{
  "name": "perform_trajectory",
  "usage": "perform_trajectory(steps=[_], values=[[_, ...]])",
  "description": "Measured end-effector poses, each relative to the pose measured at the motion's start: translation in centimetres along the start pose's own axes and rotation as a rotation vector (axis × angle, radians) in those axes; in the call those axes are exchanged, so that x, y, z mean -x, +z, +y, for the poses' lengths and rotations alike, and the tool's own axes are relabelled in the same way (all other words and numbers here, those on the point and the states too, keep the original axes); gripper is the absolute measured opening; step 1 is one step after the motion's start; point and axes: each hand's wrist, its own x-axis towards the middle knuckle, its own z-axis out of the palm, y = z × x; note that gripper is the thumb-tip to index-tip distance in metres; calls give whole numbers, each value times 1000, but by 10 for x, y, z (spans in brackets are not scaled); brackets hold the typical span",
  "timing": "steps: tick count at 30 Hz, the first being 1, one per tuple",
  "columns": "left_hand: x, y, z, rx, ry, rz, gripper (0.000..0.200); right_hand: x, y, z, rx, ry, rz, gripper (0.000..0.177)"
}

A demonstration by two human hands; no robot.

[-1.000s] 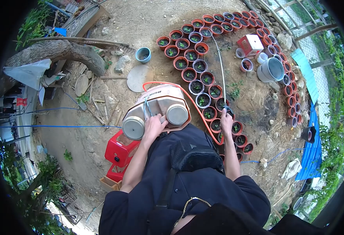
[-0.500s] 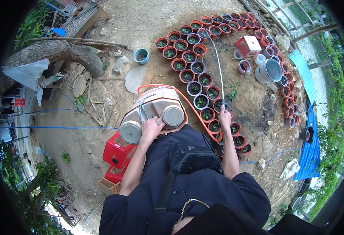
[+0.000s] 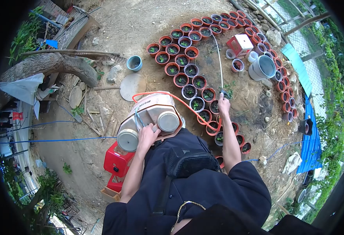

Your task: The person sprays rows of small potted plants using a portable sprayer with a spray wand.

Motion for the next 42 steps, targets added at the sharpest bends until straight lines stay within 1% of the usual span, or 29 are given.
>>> perform_trajectory(steps=[3, 4, 5, 7, 10, 11, 14, 17, 20, 22, 24, 25, 27, 29, 31, 32, 35, 37, 39, 40, 42], values=[[-1, 0, -3, -4, 35, 17, 46, -11, 4, 4, 13, -39, 57, 71], [-3, -1, -2, -14, 13, -8, 47, -14, 5, 6, -26, -25, 57, 71], [-6, -2, -2, -26, -12, -37, 47, -3, -3, -4, -24, -45, 49, 71], [-9, -2, -4, -5, -1, -29, 47, 1, -5, -7, -12, -51, 47, 71], [-14, -6, -7, -19, 13, -30, 46, -18, 10, 13, 25, -69, 70, 71], [-17, -7, -8, -22, 17, -37, 46, -14, 9, 11, 25, -63, 72, 71], [-23, -14, -8, -32, 35, -43, 43, 1, 7, -1, 21, 20, -11, 70], [-34, -21, -12, -36, 57, -43, 40, 14, 10, -5, 32, -7, 1, 69], [-47, -30, -18, -34, 73, -59, 40, 30, 13, -14, -23, 23, -11, 70], [-58, -39, -22, -33, 79, -72, 40, 37, 15, -28, -44, 45, -16, 70], [-72, -51, -24, -47, 83, -105, 40, 48, 14, -53, -97, 127, -37, 69], [-79, -56, -26, -50, 90, -111, 40, 39, 24, -46, -100, 135, -31, 69], [-89, -65, -33, -69, 93, -132, 39, 25, 49, -30, 6, -83, 151, 66], [-105, -78, -40, -62, 102, -149, 38, 21, 60, -39, 13, -77, 167, 64], [-119, -92, -47, -53, 111, -171, 37, 23, 64, -59, -87, 53, 16, 68], [-128, -100, -48, -78, 132, -160, 37, 15, 78, -50, -116, -61, 100, 63], [-155, -113, -58, -107, 176, -138, 39, 10, 95, -64, -100, -38, 126, 63], [-170, -122, -65, -114, 193, -128, 41, 10, 102, -83, -109, -17, 91, 64], [-184, -135, -67, -105, 154, -163, 42, 7, 112, -101, -20, -90, 170, 66], [-189, -140, -66, -105, 157, -165, 42, 4, 115, -110, -20, -88, 174, 66], [-194, -148, -68, -101, 160, -193, 44, 0, 123, -124, -53, -50, 120, 69]])
